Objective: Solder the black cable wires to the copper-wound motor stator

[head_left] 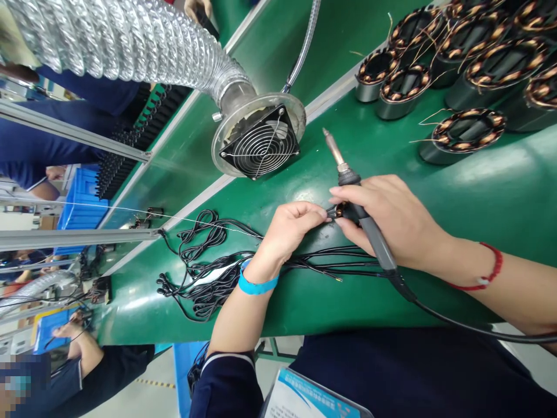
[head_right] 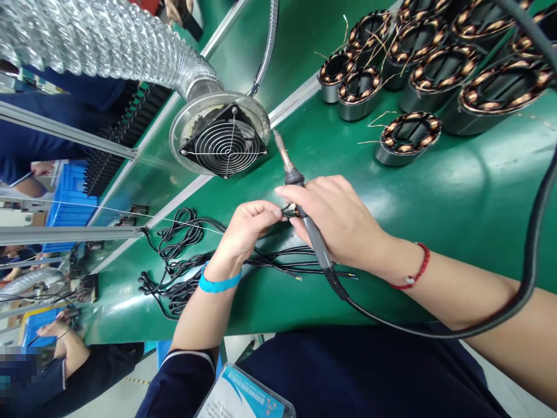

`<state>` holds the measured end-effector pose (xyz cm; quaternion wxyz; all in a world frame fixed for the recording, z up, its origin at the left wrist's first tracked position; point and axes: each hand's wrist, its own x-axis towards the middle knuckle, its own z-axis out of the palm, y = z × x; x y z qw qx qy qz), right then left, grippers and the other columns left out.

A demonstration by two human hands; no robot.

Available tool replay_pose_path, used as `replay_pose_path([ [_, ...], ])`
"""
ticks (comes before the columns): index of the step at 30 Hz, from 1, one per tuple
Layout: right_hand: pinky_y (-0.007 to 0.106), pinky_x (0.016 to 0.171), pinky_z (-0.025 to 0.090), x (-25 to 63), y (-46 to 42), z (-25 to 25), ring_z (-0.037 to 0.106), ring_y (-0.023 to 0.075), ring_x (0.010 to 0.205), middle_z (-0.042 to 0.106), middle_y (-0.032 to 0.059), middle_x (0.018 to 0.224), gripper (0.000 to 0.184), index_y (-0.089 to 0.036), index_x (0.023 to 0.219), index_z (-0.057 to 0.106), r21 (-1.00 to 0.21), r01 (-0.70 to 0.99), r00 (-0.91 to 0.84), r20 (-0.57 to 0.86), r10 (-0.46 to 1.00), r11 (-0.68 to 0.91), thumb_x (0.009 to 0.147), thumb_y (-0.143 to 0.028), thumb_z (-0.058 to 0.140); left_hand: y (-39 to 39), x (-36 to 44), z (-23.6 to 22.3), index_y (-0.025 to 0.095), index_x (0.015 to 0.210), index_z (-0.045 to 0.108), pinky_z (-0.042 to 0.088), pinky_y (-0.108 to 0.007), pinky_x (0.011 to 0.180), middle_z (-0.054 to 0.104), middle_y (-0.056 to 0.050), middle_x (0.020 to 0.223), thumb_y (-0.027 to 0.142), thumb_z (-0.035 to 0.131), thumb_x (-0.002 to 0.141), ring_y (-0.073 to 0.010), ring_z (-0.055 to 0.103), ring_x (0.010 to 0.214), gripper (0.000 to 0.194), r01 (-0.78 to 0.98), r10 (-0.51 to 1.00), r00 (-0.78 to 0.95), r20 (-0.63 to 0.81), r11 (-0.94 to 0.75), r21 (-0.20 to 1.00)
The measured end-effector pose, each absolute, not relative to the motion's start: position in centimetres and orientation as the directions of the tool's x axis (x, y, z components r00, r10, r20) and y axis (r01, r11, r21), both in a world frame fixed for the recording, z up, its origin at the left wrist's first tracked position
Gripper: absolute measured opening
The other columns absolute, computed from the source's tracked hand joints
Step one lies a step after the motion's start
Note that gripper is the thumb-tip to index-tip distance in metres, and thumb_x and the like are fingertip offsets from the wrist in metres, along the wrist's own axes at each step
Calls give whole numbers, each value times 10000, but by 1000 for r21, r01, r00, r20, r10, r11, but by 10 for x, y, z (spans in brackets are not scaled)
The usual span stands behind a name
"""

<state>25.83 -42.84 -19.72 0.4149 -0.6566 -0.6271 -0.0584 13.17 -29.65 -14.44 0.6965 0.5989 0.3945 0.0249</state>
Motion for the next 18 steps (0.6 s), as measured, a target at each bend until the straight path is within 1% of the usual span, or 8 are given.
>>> replay_pose_path([
  [2,451,775,498,261,-429,-196,628,277,833,688,51,955,385,-255,1311,455,-481,864,199,592,781,145,943,-195,549,-296,129,-147,158,631,693,248,-231,513,385,70,452,452,830,637,-57,319,492,325,432,472,706,-528,303,849],
  [4,449,765,504,261,-429,-195,639,260,783,686,16,903,375,-289,1292,464,-507,850,222,589,777,141,943,-184,553,-297,126,-150,156,648,696,192,-243,496,359,72,447,556,804,658,-53,261,473,414,432,430,727,-536,320,843],
  [7,444,764,528,256,-427,-195,670,244,765,688,-12,850,397,-314,1304,469,-579,806,295,578,761,127,947,-161,555,-302,126,-153,156,611,662,216,-248,499,462,44,478,624,776,660,-57,304,480,484,481,343,754,-561,294,826],
  [9,434,776,551,253,-423,-195,698,241,810,702,-12,864,423,-313,1330,470,-629,770,354,557,751,104,949,-153,558,-306,128,-153,161,558,618,252,-244,511,500,36,498,604,777,668,-62,340,499,483,494,357,751,-556,255,831],
  [12,422,793,575,252,-419,-195,717,247,888,727,23,979,451,-279,1377,462,-666,741,407,549,730,88,951,-183,574,-301,131,-153,162,585,654,281,-242,529,471,47,495,429,737,774,-71,350,521,338,431,558,682,-473,216,876],
  [15,411,790,581,261,-422,-198,715,262,942,739,67,1063,471,-267,1402,468,-636,768,402,573,714,79,951,-226,598,-281,128,-154,153,701,716,294,-246,537,467,50,520,266,634,874,-79,347,519,222,381,747,531,-399,211,900],
  [17,398,765,580,269,-429,-205,716,264,926,744,85,1041,454,-274,1394,500,-623,779,404,580,708,66,954,-263,609,-268,123,-151,152,818,730,378,-234,619,600,16,685,217,640,887,-85,470,625,131,353,877,408,-254,105,930],
  [18,397,732,573,273,-432,-210,714,263,885,742,90,1018,429,-279,1382,528,-651,758,458,562,689,28,963,-316,610,-264,119,-147,159,909,730,430,-233,712,666,-12,848,207,666,880,-96,549,757,84,341,930,341,-137,13,940],
])
